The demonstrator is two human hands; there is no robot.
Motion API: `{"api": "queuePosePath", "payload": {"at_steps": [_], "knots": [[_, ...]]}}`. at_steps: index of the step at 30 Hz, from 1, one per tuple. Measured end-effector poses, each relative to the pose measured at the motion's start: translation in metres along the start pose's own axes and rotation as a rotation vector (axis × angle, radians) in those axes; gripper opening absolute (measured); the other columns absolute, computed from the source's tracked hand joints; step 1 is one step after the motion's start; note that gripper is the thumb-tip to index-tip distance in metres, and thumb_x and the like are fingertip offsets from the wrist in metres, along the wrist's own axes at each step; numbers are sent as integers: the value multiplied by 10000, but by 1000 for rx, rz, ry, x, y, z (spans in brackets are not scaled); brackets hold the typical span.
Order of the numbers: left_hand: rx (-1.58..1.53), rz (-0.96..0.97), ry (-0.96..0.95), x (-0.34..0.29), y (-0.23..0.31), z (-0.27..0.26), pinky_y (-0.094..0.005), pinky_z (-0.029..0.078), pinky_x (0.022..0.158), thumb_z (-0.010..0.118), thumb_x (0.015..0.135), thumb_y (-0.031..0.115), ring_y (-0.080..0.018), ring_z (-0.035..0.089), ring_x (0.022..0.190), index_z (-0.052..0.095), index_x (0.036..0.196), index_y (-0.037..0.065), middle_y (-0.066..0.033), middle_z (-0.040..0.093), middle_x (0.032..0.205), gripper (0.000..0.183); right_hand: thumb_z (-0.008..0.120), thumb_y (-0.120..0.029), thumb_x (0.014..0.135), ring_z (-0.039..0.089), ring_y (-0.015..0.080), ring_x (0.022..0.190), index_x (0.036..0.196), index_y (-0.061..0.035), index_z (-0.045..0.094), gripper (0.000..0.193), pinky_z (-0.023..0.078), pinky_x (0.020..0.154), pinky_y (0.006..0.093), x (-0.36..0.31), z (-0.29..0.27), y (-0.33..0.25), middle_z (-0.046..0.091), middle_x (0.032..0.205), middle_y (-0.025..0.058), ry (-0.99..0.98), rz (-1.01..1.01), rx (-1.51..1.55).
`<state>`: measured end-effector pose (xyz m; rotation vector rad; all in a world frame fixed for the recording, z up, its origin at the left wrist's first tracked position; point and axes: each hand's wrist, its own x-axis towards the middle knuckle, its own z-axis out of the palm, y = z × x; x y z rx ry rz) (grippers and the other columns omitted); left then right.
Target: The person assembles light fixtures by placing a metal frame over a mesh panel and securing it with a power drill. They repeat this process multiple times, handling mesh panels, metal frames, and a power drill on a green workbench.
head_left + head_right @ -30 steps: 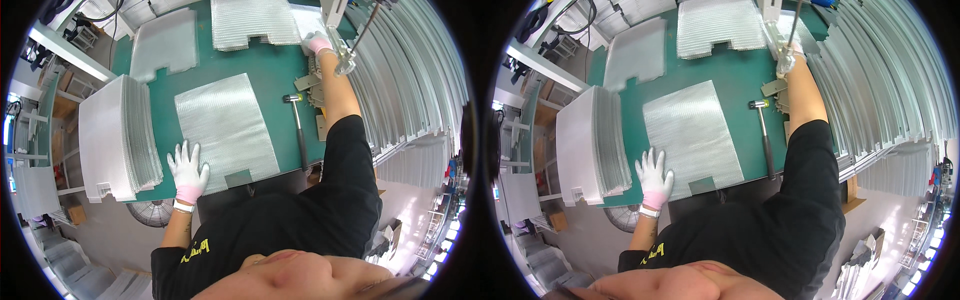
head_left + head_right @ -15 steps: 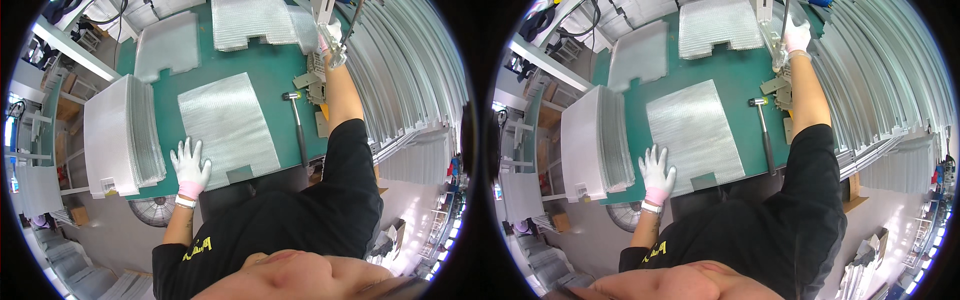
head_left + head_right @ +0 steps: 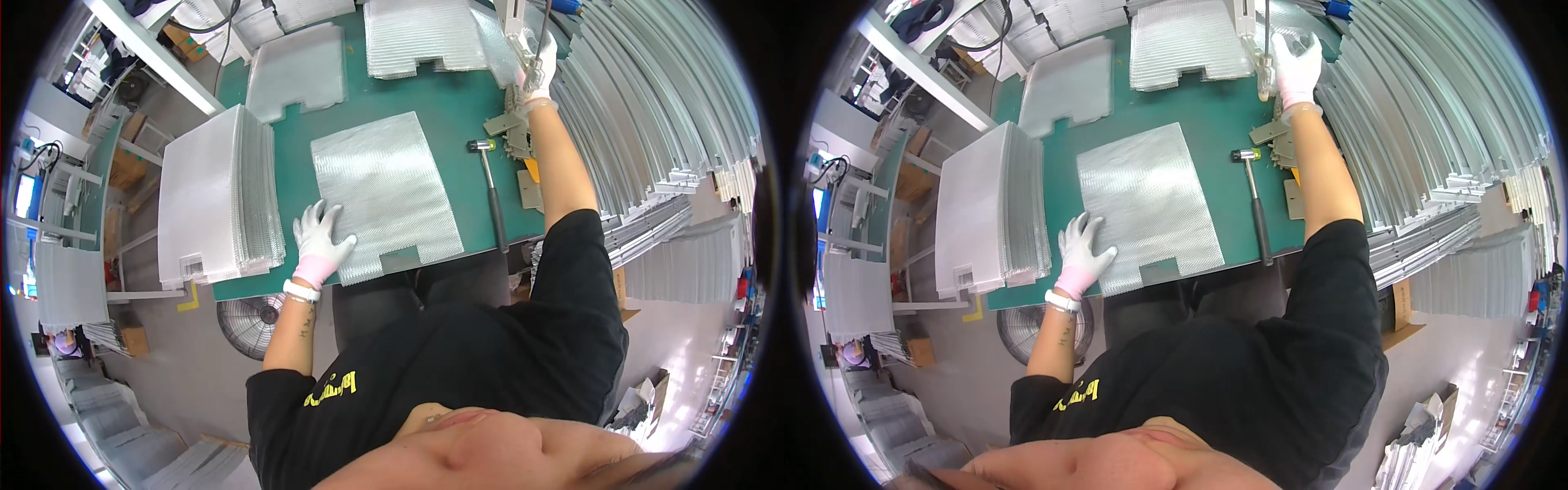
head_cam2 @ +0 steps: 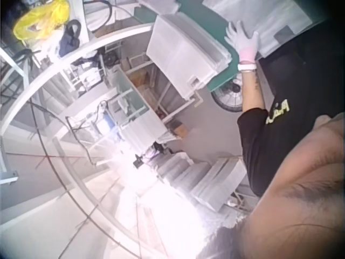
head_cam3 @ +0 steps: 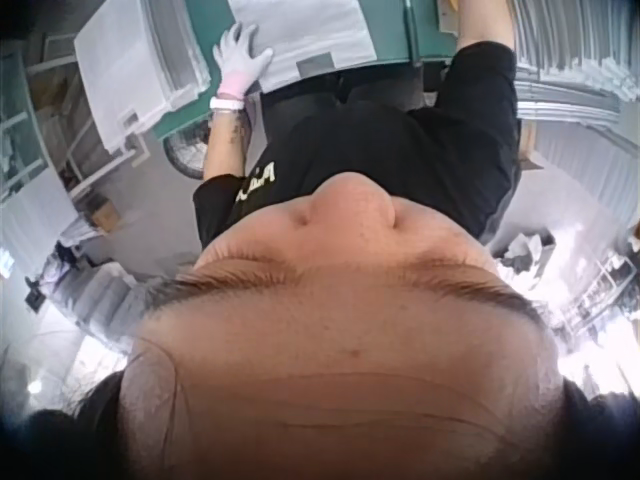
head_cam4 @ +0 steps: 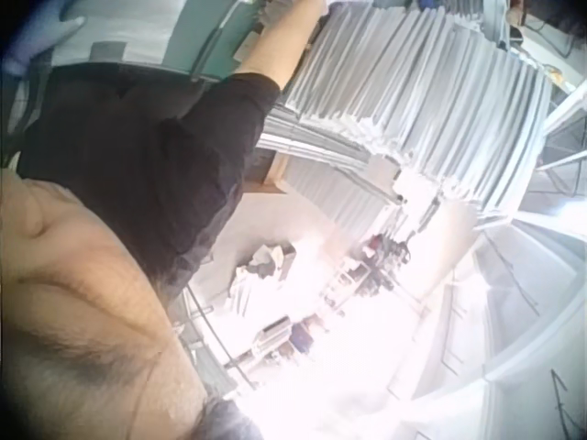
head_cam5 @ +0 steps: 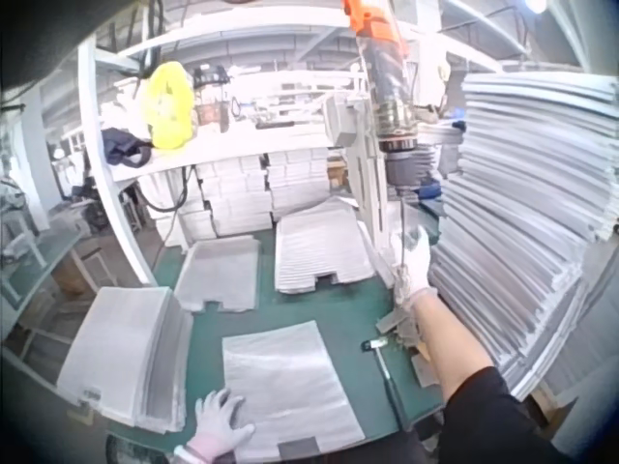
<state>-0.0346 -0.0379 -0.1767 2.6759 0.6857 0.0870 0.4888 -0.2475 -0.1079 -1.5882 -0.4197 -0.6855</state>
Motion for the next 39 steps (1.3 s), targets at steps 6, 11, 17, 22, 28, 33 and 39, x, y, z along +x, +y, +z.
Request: {"api": "queuePosePath", "payload": {"at_steps": [6, 11, 17, 22, 28, 33, 39], "knots": [[305, 77, -42, 17, 22, -36, -569, 188, 1190, 774, 686, 437, -377, 356, 1381, 577, 1302, 86, -172, 470, 1408, 736, 862, -184, 773, 539, 294, 1243, 1450, 76, 346, 890, 495, 1044, 392, -91, -8, -78, 484, 1382, 221, -48, -116, 183], [253, 194, -90, 24, 20, -36, -585, 193, 1187, 731, 730, 412, -321, 409, 1357, 575, 1245, 6, -168, 530, 1342, 674, 888, -297, 739, 531, 319, 1246, 1439, 83, 375, 948, 489, 1030, 412, -95, -7, -84, 499, 1345, 246, -173, -23, 58], [179, 176, -24, 10, 8, -15, -574, 177, 1196, 702, 768, 428, -351, 360, 1408, 552, 1312, 30, -177, 468, 1454, 690, 729, -673, 748, 466, 442, 1254, 1386, 133, 417, 1074, 368, 1094, 463, -44, 39, -78, 486, 1336, 346, -245, -32, -275], [176, 146, 0, 6, 9, -5, -553, 164, 1203, 663, 813, 448, -367, 323, 1439, 535, 1357, 42, -163, 422, 1518, 692, 656, -690, 797, 464, 422, 1273, 1380, 40, 475, 952, 376, 1087, 457, 3, 83, -63, 448, 1393, 310, -268, 159, -577], [118, 131, 55, 3, 2, 7, -552, 156, 1212, 676, 812, 426, -379, 298, 1456, 528, 1356, 41, -170, 408, 1522, 683, 692, -644, 785, 527, 383, 1212, 1313, 30, 545, 868, 409, 1056, 438, 5, 103, -85, 533, 1305, 269, -325, 242, -657], [108, 173, 164, -3, 0, 18, -555, 142, 1215, 669, 820, 418, -390, 292, 1454, 520, 1350, 26, -184, 409, 1510, 676, 723, -606, 775, 580, 351, 1162, 1256, 21, 603, 799, 437, 1031, 422, 9, 99, -88, 603, 1231, 234, -195, 172, -537], [81, 195, 172, -1, 2, 21, -574, 151, 1206, 660, 815, 426, -391, 304, 1440, 527, 1344, 22, -196, 402, 1507, 679, 760, -560, 763, 643, 313, 1102, 1189, 10, 673, 717, 469, 1001, 403, 23, 89, -94, 688, 1142, 193, -12, 2, -304]]}}
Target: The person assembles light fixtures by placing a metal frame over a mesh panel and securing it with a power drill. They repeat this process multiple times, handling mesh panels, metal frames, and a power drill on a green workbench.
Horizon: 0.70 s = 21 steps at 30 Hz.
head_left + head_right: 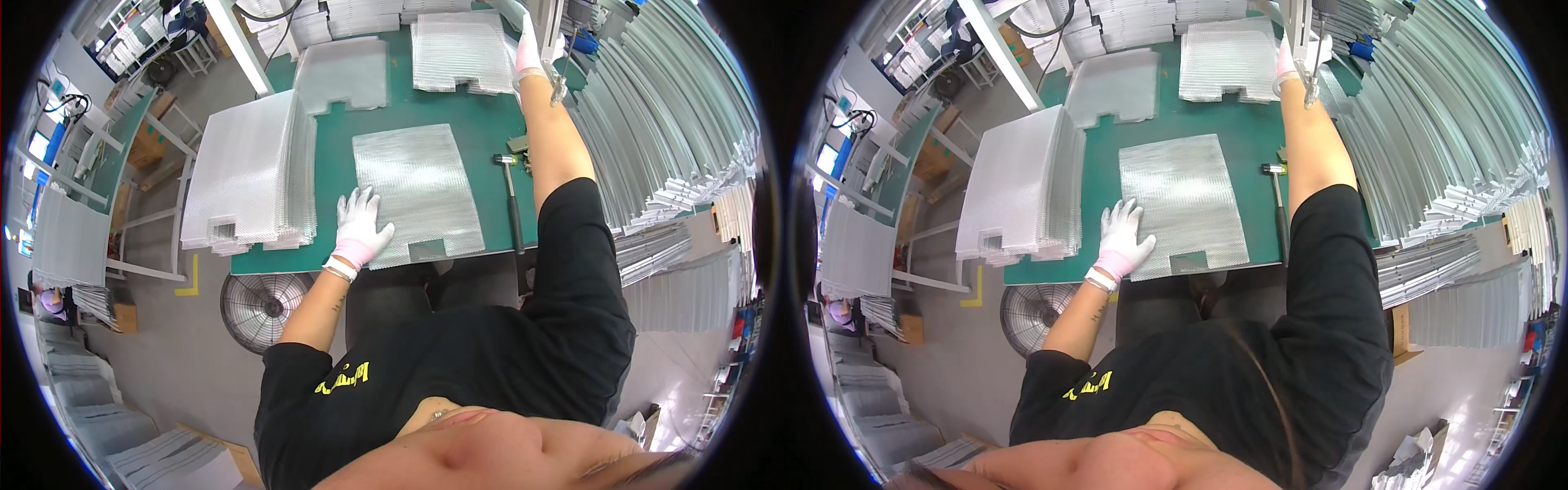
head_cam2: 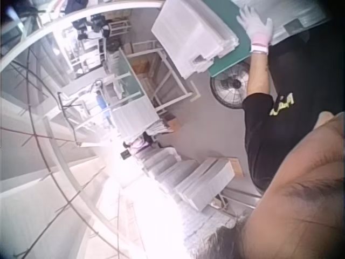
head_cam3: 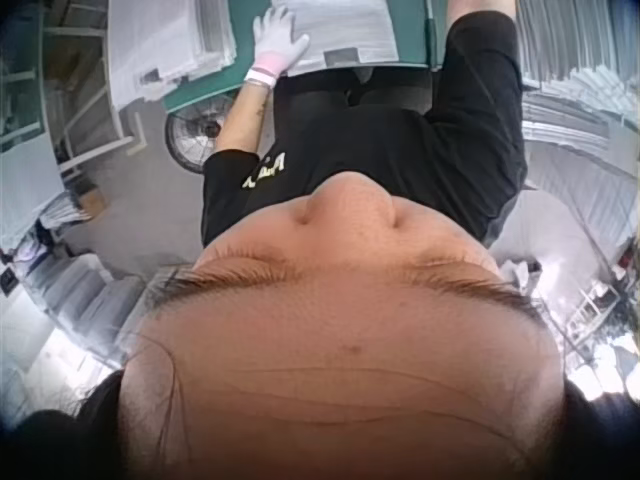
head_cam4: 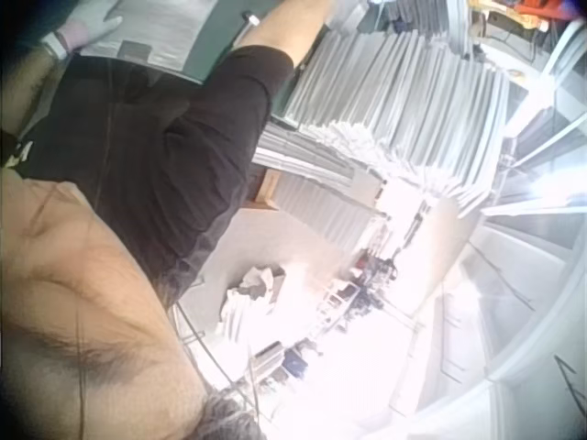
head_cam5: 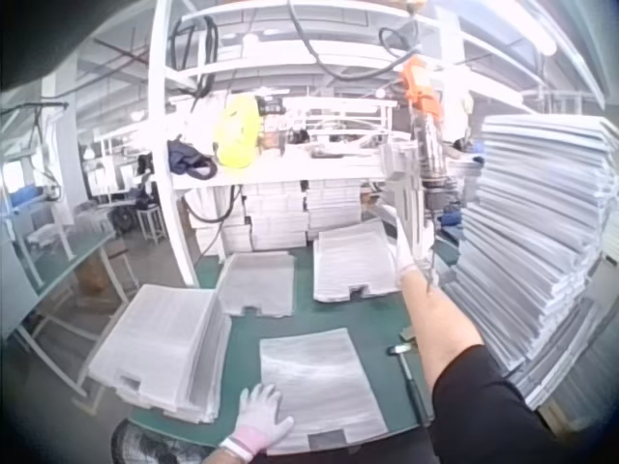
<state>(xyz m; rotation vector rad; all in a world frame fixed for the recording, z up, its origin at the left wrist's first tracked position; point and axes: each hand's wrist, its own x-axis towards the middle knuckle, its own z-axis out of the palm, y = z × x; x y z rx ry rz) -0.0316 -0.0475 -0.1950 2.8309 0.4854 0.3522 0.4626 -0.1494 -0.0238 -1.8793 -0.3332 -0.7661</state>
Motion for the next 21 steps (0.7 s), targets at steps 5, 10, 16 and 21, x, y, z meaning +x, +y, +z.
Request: {"api": "queuePosePath", "payload": {"at_steps": [5, 10, 16, 21], "knots": [[23, -52, -12, -6, -3, -4, -553, 145, 1214, 653, 833, 419, -379, 294, 1451, 519, 1359, 13, -189, 403, 1514, 678, 784, -533, 753, 565, 330, 1251, 1300, 44, 603, 815, 409, 1082, 399, -54, -46, -80, 598, 1337, 236, -207, 202, 332], [-6, 11, -16, 3, 5, -3, -551, 147, 1215, 648, 835, 419, -382, 292, 1451, 517, 1362, 13, -191, 400, 1516, 679, 776, -589, 728, 524, 336, 1315, 1349, 40, 573, 907, 375, 1118, 408, 9, -17, -4, 562, 1404, 223, -353, 268, -280], [2, -38, 1, -4, -3, -3, -552, 149, 1214, 651, 827, 421, -388, 300, 1447, 518, 1364, 9, -193, 403, 1514, 689, 694, -490, 843, 630, 322, 1170, 1289, -2, 638, 663, 450, 1014, 426, -9, -11, -24, 682, 1231, 194, -279, 408, 304], [-14, -13, -9, 0, 1, -3, -552, 149, 1214, 651, 826, 426, -387, 300, 1448, 520, 1363, 9, -194, 400, 1516, 691, 613, -314, 929, 668, 254, 963, 1186, -19, 656, 393, 510, 864, 387, 18, 4, 51, 710, 1055, 128, 66, 55, -128]]}}
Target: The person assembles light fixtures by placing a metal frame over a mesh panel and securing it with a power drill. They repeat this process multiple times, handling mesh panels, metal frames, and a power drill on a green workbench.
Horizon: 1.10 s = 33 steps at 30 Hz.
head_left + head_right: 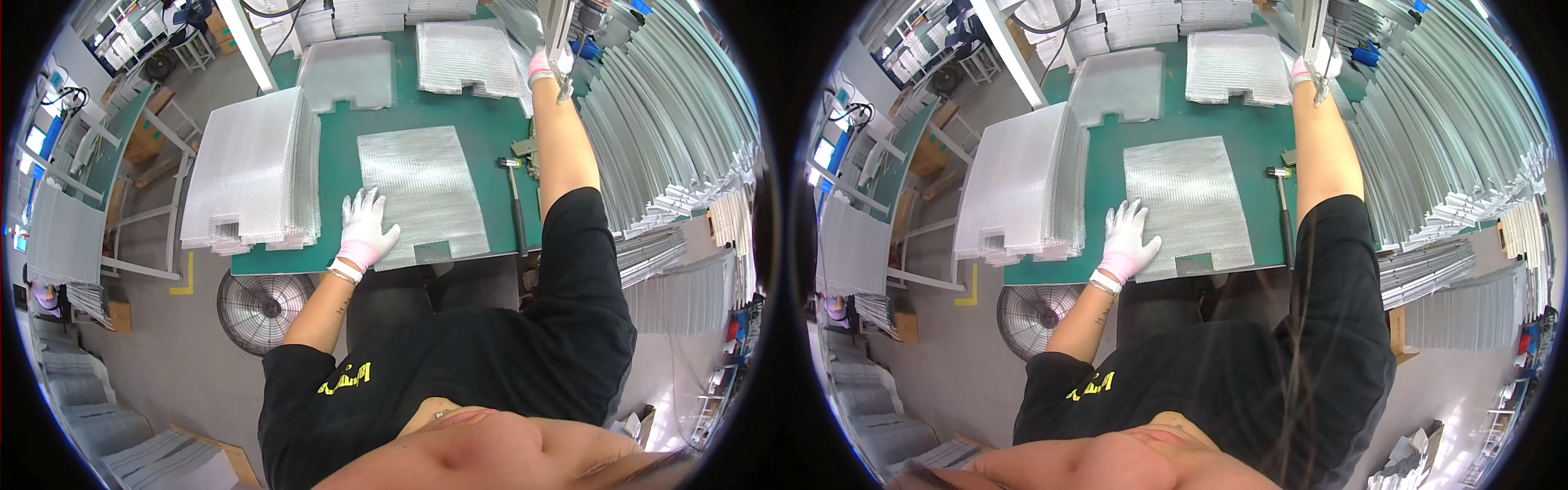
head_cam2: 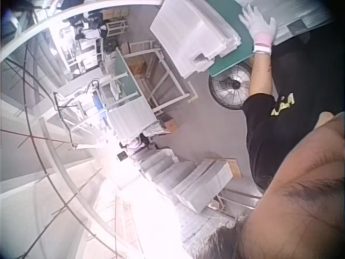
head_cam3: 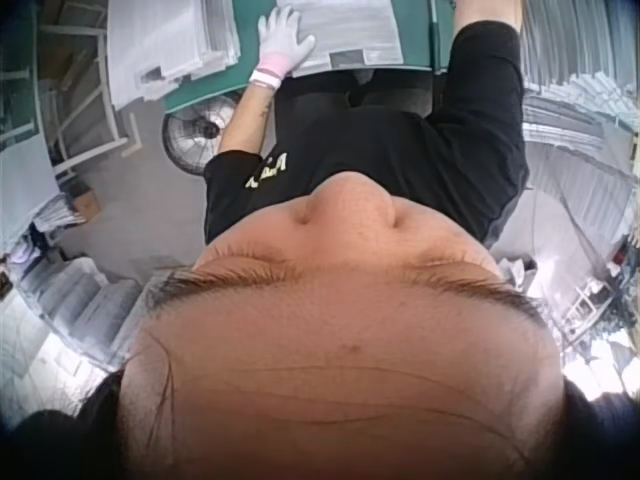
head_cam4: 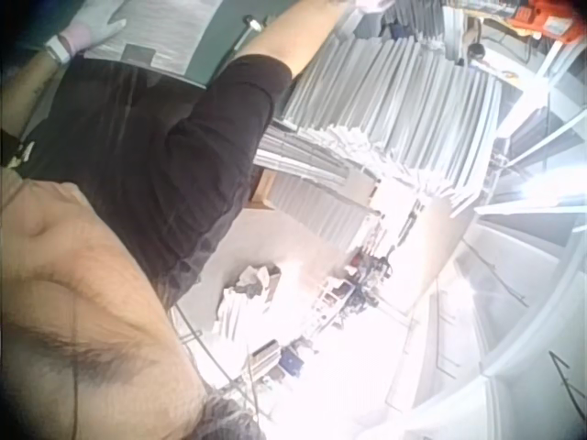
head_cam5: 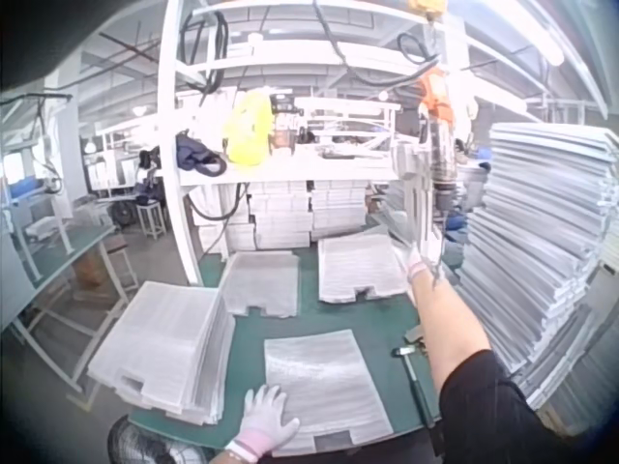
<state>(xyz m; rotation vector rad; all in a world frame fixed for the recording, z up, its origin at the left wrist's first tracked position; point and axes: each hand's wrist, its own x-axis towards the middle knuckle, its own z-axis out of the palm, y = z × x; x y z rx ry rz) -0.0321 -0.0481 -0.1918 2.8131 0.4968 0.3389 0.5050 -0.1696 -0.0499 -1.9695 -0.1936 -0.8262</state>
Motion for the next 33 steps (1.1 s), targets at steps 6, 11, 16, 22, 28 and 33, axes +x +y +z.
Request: {"api": "queuePosePath", "payload": {"at_steps": [6, 11, 16, 22, 28, 33], "knots": [[2, -28, 0, -3, -4, -1, -549, 149, 1216, 664, 818, 433, -378, 295, 1452, 534, 1350, 16, -186, 405, 1512, 688, 623, -203, 928, 659, 256, 960, 1171, -28, 641, 300, 508, 879, 386, -42, -29, -22, 697, 1032, 117, 39, -177, -2], [-29, -72, -74, 3, -4, -6, -545, 135, 1223, 685, 804, 458, -372, 276, 1464, 549, 1340, 36, -171, 411, 1511, 696, 631, -110, 927, 652, 258, 958, 1158, -36, 628, 243, 506, 892, 385, -56, -45, -29, 686, 1013, 107, -1, -396, 43], [104, -56, -261, 21, 10, -40, -558, 112, 1223, 694, 806, 482, -390, 231, 1482, 591, 1324, 56, -160, 399, 1526, 679, 647, -83, 916, 612, 240, 1029, 1180, -94, 613, 266, 468, 954, 403, -79, -66, -18, 657, 1119, 75, -600, 186, 1379], [-655, 29, 97, 13, 10, -52, -568, 143, 1214, 612, 913, 573, -377, 256, 1481, 551, 1378, 24, -167, 404, 1526, 722, 662, -47, 879, 619, 152, 908, 1179, -85, 600, 309, 502, 805, 326, -223, -164, -74, 650, 1096, 24, -814, 510, 1611], [-2031, -3, 324, -8, 78, -61, -332, 473, 1029, 628, 994, 170, -214, 578, 1238, 450, 1436, -43, -134, 560, 1376, 522, 630, -4, 915, 652, 137, 992, 1086, 18, 691, 182, 516, 919, 287, -322, -226, -90, 713, 1088, 90, -1142, 260, 1033], [-1644, -279, 528, -16, 89, -56, -296, 501, 973, 562, 986, 13, -167, 617, 1132, 518, 1356, -42, -115, 621, 1302, 377, 680, -3, 903, 674, 115, 882, 1120, 28, 690, 220, 543, 845, 266, -357, -236, -88, 728, 986, 69, -897, 412, 827]]}}
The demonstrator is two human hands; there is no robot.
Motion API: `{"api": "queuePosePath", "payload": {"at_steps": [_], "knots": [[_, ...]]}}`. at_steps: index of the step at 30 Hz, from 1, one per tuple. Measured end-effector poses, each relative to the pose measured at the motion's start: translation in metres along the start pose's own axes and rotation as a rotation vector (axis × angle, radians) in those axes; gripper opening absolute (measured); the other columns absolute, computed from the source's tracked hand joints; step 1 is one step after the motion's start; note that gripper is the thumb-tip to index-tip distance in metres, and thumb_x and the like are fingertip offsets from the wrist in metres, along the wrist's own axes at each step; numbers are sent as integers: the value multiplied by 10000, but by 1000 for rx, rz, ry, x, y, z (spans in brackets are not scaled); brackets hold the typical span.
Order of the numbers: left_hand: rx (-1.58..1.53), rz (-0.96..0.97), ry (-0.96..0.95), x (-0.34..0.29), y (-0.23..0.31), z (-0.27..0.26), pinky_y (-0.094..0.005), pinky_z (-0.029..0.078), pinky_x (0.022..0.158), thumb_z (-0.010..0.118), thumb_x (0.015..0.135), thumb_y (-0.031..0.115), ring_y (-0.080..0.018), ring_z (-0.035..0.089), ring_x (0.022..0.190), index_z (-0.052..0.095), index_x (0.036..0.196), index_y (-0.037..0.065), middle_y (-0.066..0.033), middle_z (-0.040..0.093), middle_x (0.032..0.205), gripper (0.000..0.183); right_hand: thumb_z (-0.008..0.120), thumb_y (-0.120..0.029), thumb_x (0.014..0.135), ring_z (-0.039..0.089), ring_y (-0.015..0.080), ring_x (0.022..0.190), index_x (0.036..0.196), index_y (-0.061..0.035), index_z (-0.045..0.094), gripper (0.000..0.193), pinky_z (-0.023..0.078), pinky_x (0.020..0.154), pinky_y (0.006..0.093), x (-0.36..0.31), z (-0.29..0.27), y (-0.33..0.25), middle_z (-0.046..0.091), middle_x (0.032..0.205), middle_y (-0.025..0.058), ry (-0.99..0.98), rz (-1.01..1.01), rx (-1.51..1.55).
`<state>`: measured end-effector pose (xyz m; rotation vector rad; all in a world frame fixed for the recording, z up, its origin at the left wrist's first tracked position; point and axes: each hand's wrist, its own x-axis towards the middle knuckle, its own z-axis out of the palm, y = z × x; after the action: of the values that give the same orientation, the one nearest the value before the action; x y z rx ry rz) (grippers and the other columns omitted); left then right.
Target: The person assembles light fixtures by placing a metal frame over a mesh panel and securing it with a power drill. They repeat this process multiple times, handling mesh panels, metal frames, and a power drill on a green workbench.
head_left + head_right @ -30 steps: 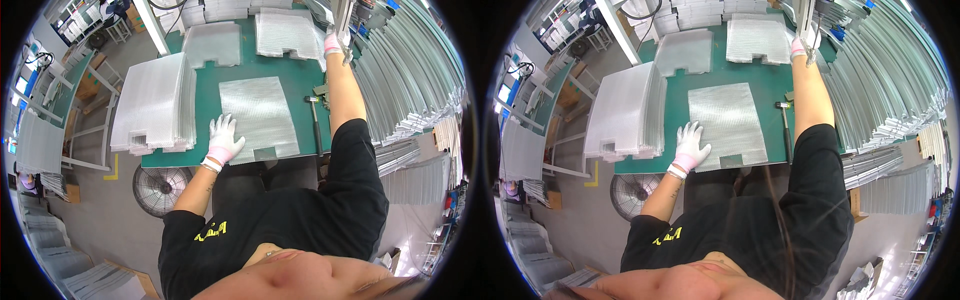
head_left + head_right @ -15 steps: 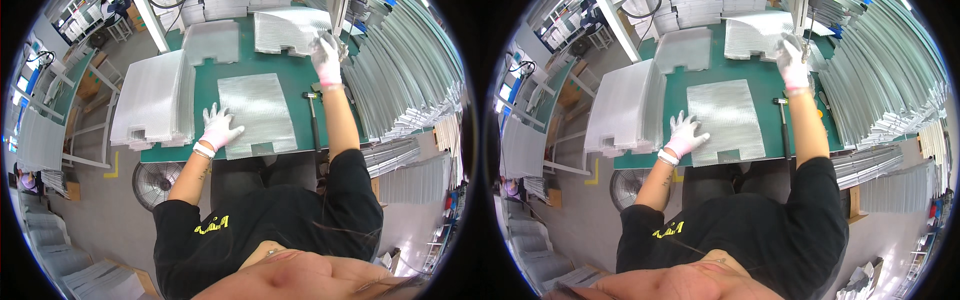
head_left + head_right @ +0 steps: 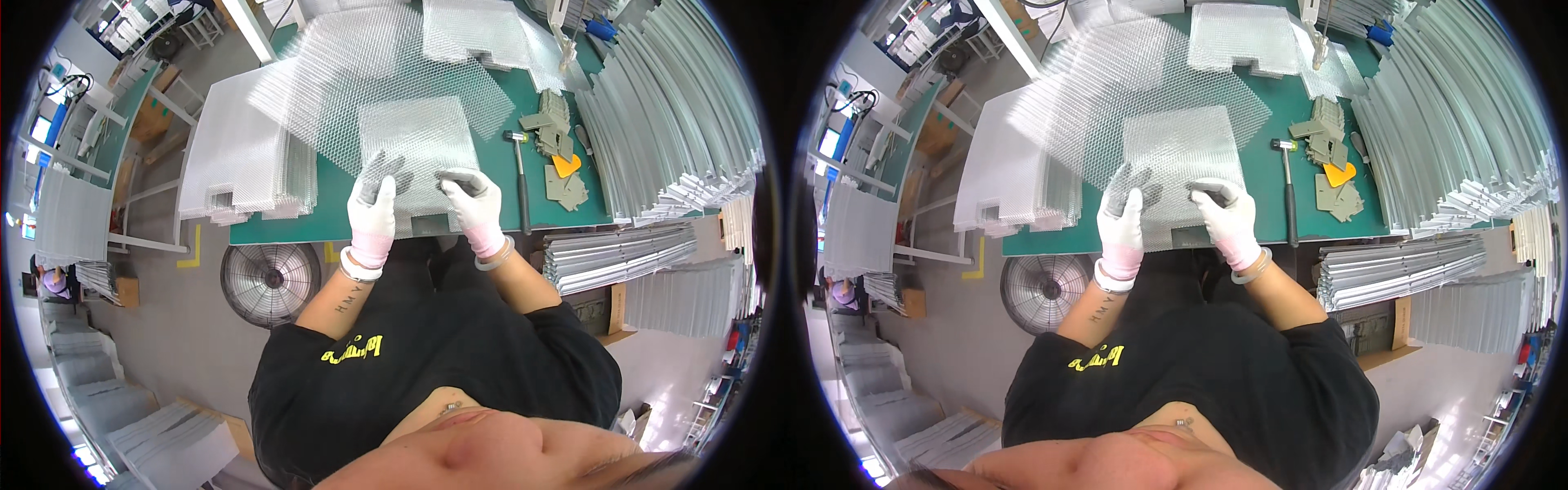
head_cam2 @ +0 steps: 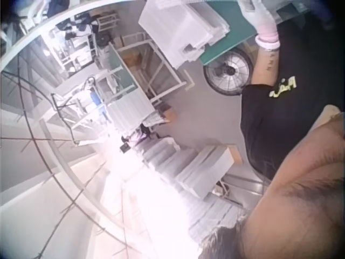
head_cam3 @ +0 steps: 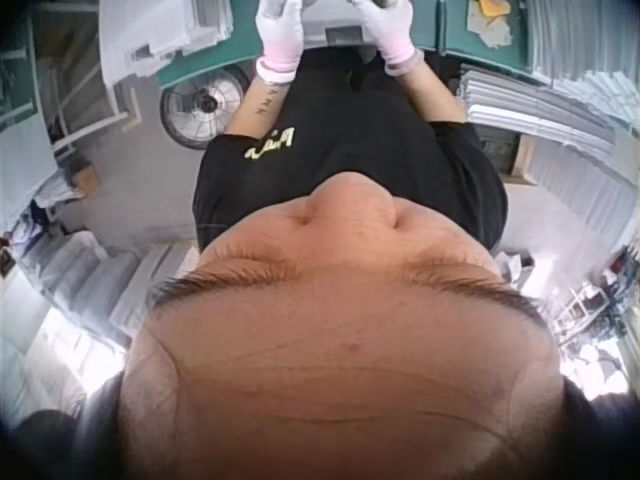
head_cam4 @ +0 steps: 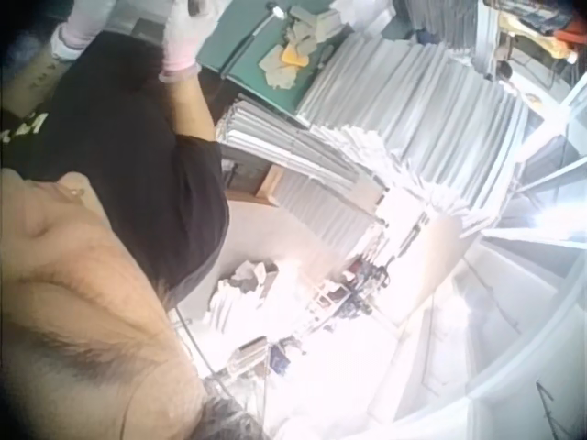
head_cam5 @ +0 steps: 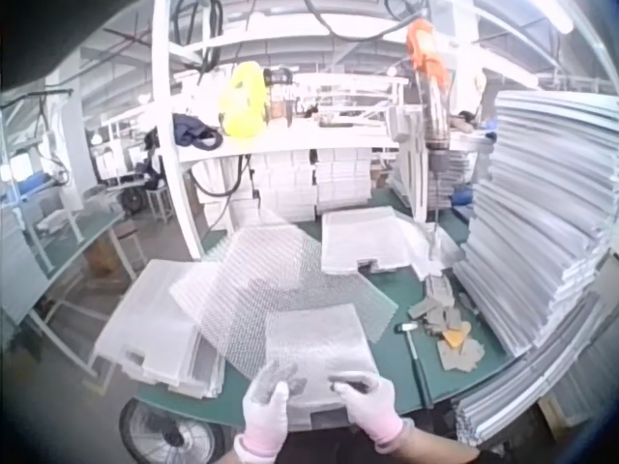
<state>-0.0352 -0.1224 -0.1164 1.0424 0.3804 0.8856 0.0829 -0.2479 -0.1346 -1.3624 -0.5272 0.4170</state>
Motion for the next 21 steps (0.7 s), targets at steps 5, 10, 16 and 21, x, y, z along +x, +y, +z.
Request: {"api": "queuePosePath", "payload": {"at_steps": [5, 10, 16, 21], "knots": [[120, 87, 116, 1, 10, -14, -299, 498, 982, 555, 985, -7, -178, 631, 1100, 530, 1348, -40, -113, 645, 1241, 365, 699, -17, 905, 659, 132, 847, 1053, 2, 648, 157, 543, 780, 263, 0, -35, 17, 700, 978, 74, 293, 52, 316], [163, -63, -156, 6, 38, -37, -314, 467, 1034, 565, 975, -12, -191, 590, 1176, 386, 1459, -54, -144, 560, 1358, 518, 646, -234, 965, 657, 180, 933, 1494, -51, 325, 645, 542, 817, 311, 23, -87, -37, 657, 1165, 166, 44, 266, 702], [701, -2, -38, -1, 4, -42, -326, 486, 988, 692, 888, 102, -222, 579, 1170, 270, 1540, -13, -211, 511, 1396, 786, 756, -116, 797, 676, 271, 804, 1590, -108, 213, 961, 547, 815, 348, 5, -75, -46, 690, 971, 153, -131, -75, -763], [1331, 144, -176, 4, -1, -42, -384, 508, 963, 852, 716, 408, -354, 587, 1139, 341, 1509, -6, -216, 551, 1282, 1030, 743, -129, 795, 660, 411, 986, 1534, -71, 334, 846, 519, 893, 402, 3, -71, -21, 667, 1087, 257, -115, -115, -873]]}}
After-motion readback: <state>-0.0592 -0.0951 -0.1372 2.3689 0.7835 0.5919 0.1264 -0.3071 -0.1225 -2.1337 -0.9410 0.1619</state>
